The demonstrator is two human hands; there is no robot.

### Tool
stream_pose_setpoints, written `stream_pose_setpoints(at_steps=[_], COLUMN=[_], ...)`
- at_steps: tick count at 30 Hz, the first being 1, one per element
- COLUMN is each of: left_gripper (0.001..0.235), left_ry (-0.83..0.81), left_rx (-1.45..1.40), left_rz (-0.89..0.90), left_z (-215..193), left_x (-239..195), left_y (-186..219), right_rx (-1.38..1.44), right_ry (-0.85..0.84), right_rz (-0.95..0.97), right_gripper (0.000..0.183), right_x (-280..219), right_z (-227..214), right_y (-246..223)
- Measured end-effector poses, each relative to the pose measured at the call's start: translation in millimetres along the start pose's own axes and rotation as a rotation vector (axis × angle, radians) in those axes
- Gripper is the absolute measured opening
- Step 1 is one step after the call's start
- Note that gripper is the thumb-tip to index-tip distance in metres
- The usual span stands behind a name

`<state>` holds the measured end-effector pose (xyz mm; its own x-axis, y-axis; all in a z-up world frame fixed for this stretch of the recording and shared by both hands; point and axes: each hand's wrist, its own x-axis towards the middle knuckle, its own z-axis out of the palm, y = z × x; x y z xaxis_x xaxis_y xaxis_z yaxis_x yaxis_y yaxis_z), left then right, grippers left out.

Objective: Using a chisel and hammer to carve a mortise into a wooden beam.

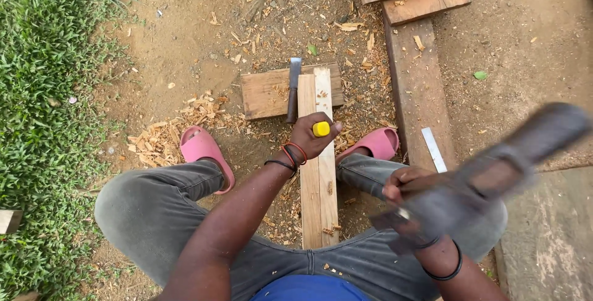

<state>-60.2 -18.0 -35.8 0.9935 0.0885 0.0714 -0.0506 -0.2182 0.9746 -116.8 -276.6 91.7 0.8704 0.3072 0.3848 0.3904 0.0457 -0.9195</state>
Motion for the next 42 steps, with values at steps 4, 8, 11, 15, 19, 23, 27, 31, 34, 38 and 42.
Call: stream_pose_setpoints(at_steps=[4,8,11,15,19,23,27,31,34,38,42], left_gripper=[0.016,0.033,0.033,0.024,0.04,0.047,0.053,0.052,0.051,0.045,0.03], left_ry=[-0.034,-0.047,-0.074,-0.074,0.196,0.312,0.459,0.375,0.203,0.049,-0.031], left_rx=[-0.128,-0.019,0.166,0.322,0.135,0.103,0.05,-0.184,-0.417,-0.56,-0.472], left_rz=[-0.004,0.086,0.189,0.317,-0.021,-0.27,-0.361,-0.501,-0.659,-0.629,-0.28], left_z=[4,7,10,15,7,-16,-20,-22,-33,-57,-60], left_x=[-2,-24,-47,-43,51,130,160,159,143,119,95], left_y=[-24,-11,0,-20,-24,-57,-105,-109,-79,5,27], right_rx=[-1.013,-0.822,-0.775,-0.739,-0.651,-0.57,-0.56,-0.51,-0.488,-0.422,-0.488], right_ry=[-0.378,-0.328,-0.253,-0.1,0.015,0.084,0.09,0.098,0.082,0.108,0.107], right_rz=[0.361,0.43,0.504,0.633,0.444,0.652,0.637,0.685,0.708,0.728,0.749], right_gripper=[0.044,0.042,0.04,0.037,0.034,0.032,0.03,0.03,0.03,0.029,0.029], right_x=[-13,-23,-28,-29,-33,-35,-39,-37,-37,-38,-37], right_z=[11,12,7,1,-2,-6,-10,-16,-16,-16,-16], right_y=[9,10,10,12,19,24,29,35,35,35,36])
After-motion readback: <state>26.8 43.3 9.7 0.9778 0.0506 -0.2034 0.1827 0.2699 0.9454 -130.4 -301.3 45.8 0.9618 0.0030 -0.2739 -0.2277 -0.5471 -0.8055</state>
